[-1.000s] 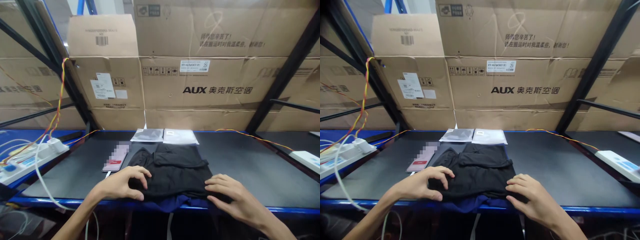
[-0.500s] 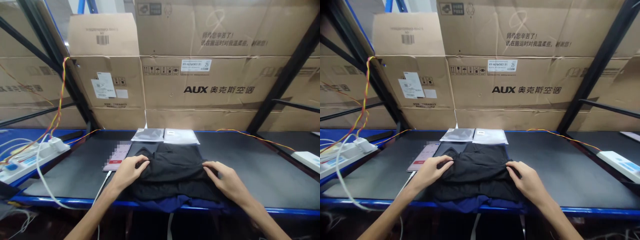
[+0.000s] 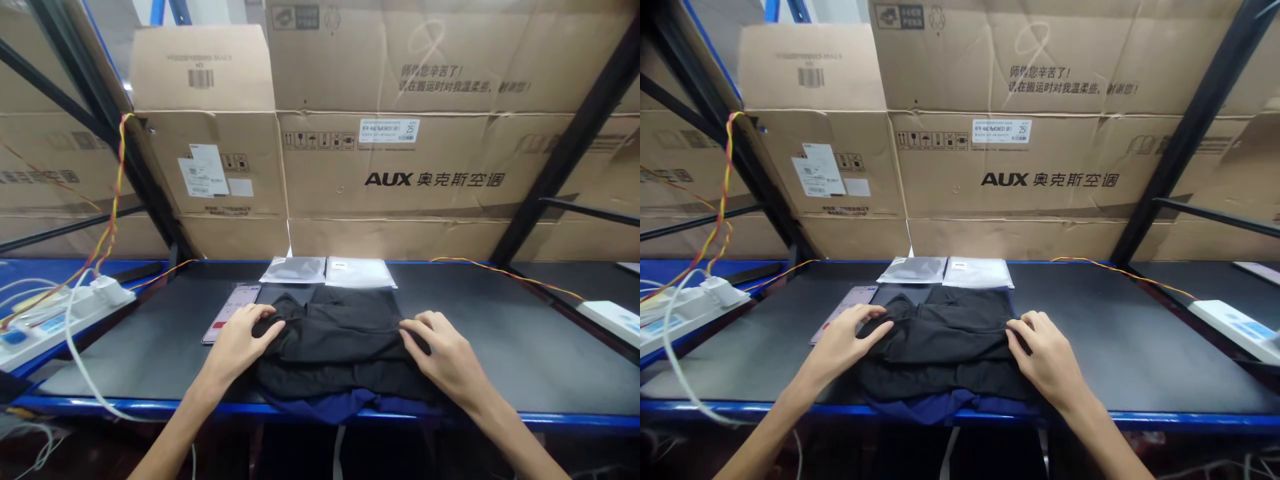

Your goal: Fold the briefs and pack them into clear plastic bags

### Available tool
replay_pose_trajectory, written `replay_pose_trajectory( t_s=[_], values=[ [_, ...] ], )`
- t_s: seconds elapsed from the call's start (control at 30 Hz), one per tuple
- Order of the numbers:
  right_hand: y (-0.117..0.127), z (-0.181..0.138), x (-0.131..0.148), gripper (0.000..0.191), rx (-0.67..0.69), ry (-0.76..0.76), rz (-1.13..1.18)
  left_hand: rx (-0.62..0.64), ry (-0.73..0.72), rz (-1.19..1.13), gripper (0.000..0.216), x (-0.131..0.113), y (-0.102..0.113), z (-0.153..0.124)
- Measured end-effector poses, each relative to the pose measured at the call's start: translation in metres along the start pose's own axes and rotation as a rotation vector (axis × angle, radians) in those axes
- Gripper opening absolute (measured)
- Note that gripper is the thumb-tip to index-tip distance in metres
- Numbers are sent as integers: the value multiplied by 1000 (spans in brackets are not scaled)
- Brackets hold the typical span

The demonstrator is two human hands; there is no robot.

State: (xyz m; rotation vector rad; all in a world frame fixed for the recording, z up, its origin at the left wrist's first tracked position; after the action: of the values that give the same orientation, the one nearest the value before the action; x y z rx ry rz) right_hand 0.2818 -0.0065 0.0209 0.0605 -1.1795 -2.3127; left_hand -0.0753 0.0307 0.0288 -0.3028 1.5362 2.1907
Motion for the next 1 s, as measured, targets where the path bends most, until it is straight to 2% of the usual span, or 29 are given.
replay_pose_trajectory(
  t_s=[0.1,0.2,0.37,0.47,0.67,0.83,0.9,1.0],
  values=[
    [-5,12,25,22,23,68,95,38,186,73,50,17,7,-7],
    [-18,22,55,26,162,168,208,131,302,117,53,26,10,-14],
    [-39,29,92,42,348,300,246,234,275,111,46,20,13,-18],
    [-50,29,100,48,454,302,259,205,230,103,36,10,11,-17],
    [-52,27,96,49,568,260,304,-54,162,53,15,-14,14,-9],
    [-39,26,69,50,546,159,233,-212,133,-296,17,-42,13,-4],
    [-36,25,57,49,530,116,178,-217,81,-406,19,-58,7,-2],
    [-35,21,40,47,505,68,125,-155,-30,-425,22,-84,-9,0]
  ],
)
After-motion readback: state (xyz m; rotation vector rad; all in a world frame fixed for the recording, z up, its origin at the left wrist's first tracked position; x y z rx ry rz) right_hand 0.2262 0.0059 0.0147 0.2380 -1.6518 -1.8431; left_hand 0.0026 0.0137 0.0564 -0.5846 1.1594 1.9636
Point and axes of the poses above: each hand's wrist, its own z-axis towards the middle knuckle, its own y-axis out of the back of the hand, x = y × z, the point moved 5 cm from there along z, towards the middle knuckle, and after that the axes turned 2 degrees about y, right-handed, at the moved point
